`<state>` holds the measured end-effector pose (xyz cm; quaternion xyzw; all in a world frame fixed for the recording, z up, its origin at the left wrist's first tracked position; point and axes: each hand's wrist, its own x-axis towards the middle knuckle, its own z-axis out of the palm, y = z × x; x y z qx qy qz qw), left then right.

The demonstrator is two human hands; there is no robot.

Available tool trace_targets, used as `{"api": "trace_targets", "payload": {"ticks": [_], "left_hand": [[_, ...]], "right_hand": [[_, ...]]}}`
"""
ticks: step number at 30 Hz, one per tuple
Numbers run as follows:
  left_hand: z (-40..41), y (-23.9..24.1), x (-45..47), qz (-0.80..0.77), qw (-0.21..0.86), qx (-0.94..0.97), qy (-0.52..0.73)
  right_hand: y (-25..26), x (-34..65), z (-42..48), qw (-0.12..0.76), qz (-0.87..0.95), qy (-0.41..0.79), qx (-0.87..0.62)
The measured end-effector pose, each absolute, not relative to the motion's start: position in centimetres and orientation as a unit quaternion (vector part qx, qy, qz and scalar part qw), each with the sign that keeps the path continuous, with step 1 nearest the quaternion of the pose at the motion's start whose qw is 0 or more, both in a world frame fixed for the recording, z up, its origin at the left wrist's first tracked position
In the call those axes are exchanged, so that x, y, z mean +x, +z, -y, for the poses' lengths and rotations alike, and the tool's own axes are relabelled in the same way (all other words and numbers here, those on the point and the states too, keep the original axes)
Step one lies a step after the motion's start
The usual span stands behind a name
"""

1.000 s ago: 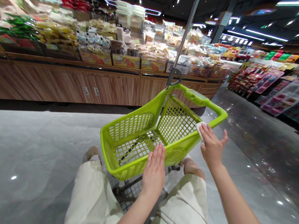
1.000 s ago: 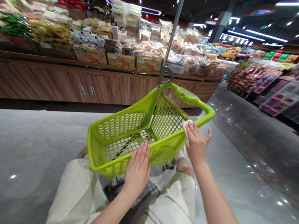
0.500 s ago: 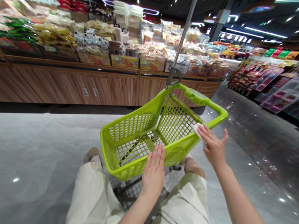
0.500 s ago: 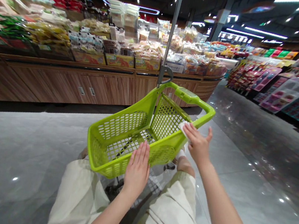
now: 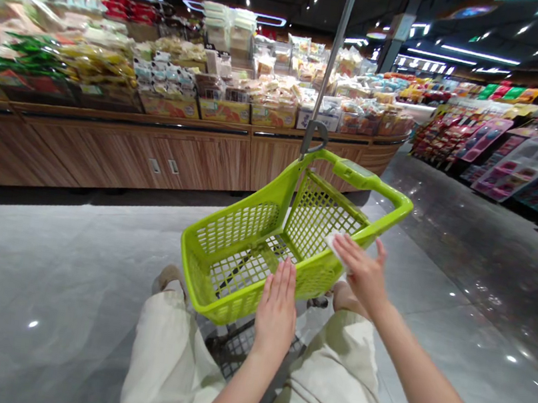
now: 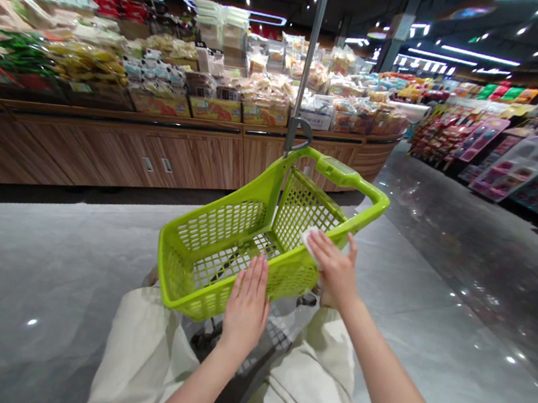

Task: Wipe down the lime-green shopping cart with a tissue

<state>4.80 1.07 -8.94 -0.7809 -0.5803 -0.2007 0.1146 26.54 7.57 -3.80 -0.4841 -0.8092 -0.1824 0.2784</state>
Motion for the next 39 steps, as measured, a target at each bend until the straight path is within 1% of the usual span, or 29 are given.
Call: {"api": "trace_targets", "payload": {"ticks": [3,5,6,9,11,14,18,21,26,29,30,32,34,36,39], "left_hand": [[-1.1,-9.0,5.1,0.579,0.114,-0.781,-0.207],[-1.1,-9.1,5.4,0.58,0.115,-0.779,-0.207],[-1.1,-9.1,5.6,0.582,0.115,-0.778,-0.207],[-1.1,-9.2,5.7,0.585,0.114,-0.777,-0.203],[-1.1,-9.2,5.6,0.585,0.113,-0.779,-0.197],[-1.0,-9.1,5.3,0.582,0.11,-0.782,-0.193],[-1.0,-8.9,5.4,0.585,0.111,-0.778,-0.202],[-1.0,-8.8,5.8,0.587,0.108,-0.775,-0.21],[-1.0,-9.0,5.6,0.589,0.106,-0.772,-0.214],[-1.0,-9.1,5.1,0.587,0.11,-0.774,-0.209],[-1.0,-9.1,5.0,0.586,0.112,-0.775,-0.207],[-1.0,-9.1,5.0,0.585,0.114,-0.776,-0.203],[-1.1,-9.0,5.1,0.586,0.114,-0.777,-0.201],[-1.2,-9.0,5.4,0.589,0.112,-0.774,-0.203],[-1.2,-9.0,5.6,0.592,0.109,-0.771,-0.208]], "right_hand": [[-3.1,29.2,-9.0,0.319,0.728,-0.235,-0.559],[-3.8,27.3,-8.6,0.336,0.709,-0.236,-0.574],[-4.5,25.5,-8.0,0.338,0.714,-0.228,-0.569],[-6.3,20.0,-5.7,0.304,0.801,-0.166,-0.488],[-6.5,19.0,-4.9,0.279,0.84,-0.138,-0.443],[-5.0,22.8,-6.1,0.249,0.851,-0.141,-0.439],[-3.1,29.2,-8.9,0.309,0.75,-0.211,-0.545],[-3.9,27.5,-8.5,0.333,0.721,-0.217,-0.568],[-6.5,19.9,-4.7,0.276,0.834,-0.132,-0.459],[-5.9,22.0,-5.1,0.261,0.856,-0.137,-0.425],[-5.3,23.8,-5.9,0.263,0.85,-0.148,-0.431],[-4.2,27.6,-7.6,0.296,0.792,-0.202,-0.494],[-3.4,29.9,-9.0,0.319,0.745,-0.231,-0.538],[-3.5,29.2,-9.2,0.336,0.716,-0.234,-0.565],[-5.1,23.8,-7.6,0.326,0.751,-0.189,-0.543]]}}
